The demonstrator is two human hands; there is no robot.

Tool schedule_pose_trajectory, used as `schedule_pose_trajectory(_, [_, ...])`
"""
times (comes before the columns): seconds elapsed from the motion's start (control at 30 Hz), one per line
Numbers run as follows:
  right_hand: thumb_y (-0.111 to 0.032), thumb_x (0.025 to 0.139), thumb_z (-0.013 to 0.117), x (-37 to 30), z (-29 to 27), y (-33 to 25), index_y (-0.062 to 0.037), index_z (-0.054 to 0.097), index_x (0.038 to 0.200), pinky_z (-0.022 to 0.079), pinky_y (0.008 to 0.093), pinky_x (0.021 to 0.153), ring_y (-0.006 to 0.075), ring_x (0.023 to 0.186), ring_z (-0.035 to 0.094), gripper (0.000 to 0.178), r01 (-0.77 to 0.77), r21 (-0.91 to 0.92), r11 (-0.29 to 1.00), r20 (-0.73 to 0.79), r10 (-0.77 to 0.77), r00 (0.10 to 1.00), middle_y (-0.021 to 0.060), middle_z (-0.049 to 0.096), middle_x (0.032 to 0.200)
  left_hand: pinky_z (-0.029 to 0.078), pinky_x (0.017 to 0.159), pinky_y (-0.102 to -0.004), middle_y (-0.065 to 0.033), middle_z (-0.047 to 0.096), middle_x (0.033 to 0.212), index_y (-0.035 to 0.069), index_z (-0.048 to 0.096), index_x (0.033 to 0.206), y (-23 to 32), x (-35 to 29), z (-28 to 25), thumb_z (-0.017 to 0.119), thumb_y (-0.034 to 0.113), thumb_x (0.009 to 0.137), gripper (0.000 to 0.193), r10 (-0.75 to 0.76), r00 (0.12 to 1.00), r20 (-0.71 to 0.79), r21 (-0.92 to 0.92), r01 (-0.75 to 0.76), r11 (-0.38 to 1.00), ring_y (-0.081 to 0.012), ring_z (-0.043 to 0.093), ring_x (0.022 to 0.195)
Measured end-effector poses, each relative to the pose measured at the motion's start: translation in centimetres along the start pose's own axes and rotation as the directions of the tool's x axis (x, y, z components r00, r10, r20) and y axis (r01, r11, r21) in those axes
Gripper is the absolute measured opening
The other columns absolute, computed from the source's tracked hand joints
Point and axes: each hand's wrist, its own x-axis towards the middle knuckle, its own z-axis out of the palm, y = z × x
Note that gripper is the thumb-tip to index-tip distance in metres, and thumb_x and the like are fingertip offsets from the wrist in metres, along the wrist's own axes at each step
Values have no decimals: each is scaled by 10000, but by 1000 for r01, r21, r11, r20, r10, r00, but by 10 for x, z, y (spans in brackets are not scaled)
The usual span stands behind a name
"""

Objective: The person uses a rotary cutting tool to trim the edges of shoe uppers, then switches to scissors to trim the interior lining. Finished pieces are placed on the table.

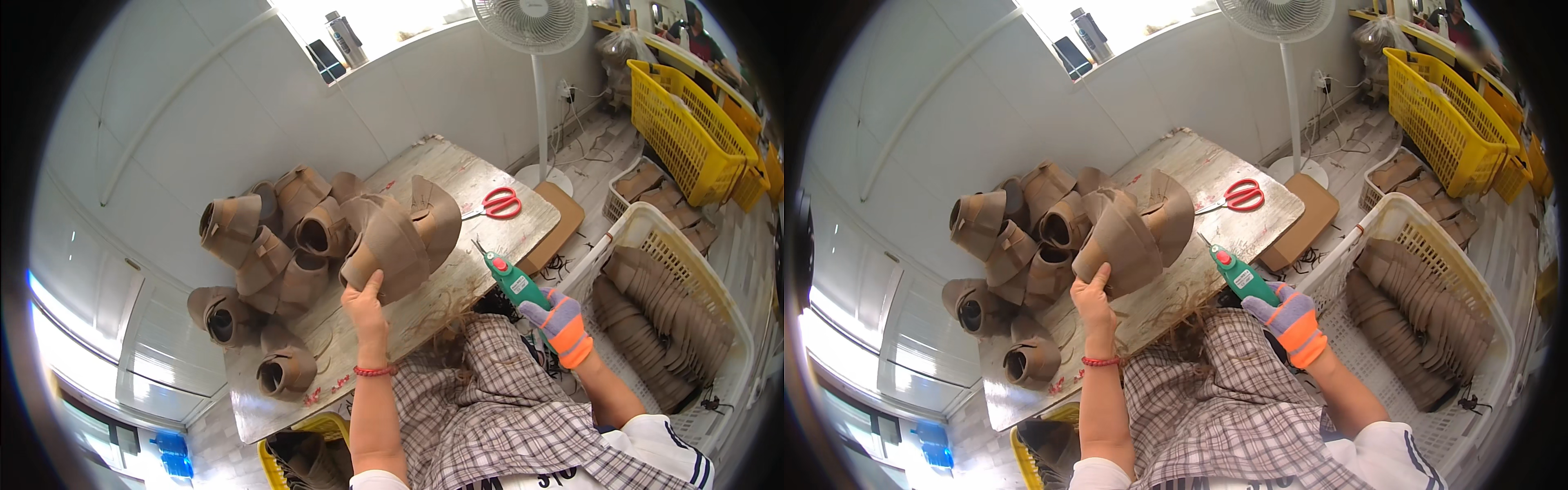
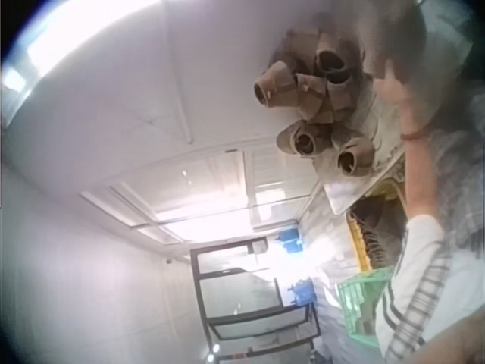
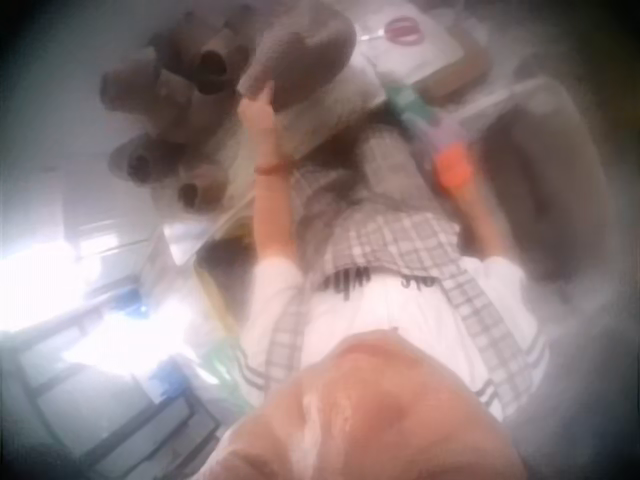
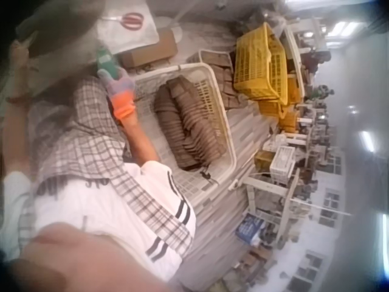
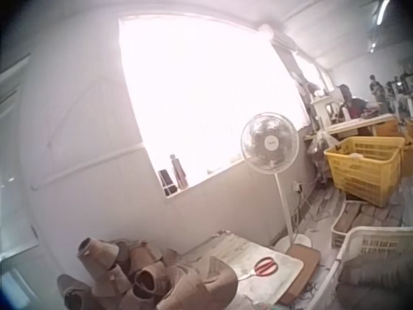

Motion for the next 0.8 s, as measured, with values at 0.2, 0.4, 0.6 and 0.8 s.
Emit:
schedule_pose_trajectory(0.2, [-228,799,806,1,18,0,29,625,1111,490,229,661,53,758,586,443,82,-43,996,62,-79,995,31,672,874,502,884,-309,-63,680,1080,0,640,1110,30,-20,-46,694,33,865,253,-139,987,-77,-370,101,924,-175,634,986])
schedule_pose_trajectory(0.4, [-227,766,829,-2,28,-14,24,621,1140,510,241,692,69,781,605,495,172,-245,954,118,-146,982,52,686,922,469,1005,-419,-122,638,1198,-39,575,1205,49,-28,-100,646,81,906,330,-224,974,-38,-524,172,834,-256,603,1106])
schedule_pose_trajectory(0.6, [-249,732,847,-16,28,-23,22,630,1152,517,256,660,81,720,610,545,209,-170,963,276,-157,948,54,693,860,449,1032,-487,-200,584,1273,-61,533,1246,74,-42,-186,544,120,959,340,-373,928,17,-727,268,633,-341,558,1180])
schedule_pose_trajectory(0.8, [-382,654,858,-37,43,-40,-7,693,1016,514,324,606,249,648,655,547,667,-329,669,491,-482,726,125,670,729,496,972,-511,-256,588,1244,-89,515,1255,76,-57,-227,540,177,968,391,-562,820,112,-766,431,477,-373,598,1130])
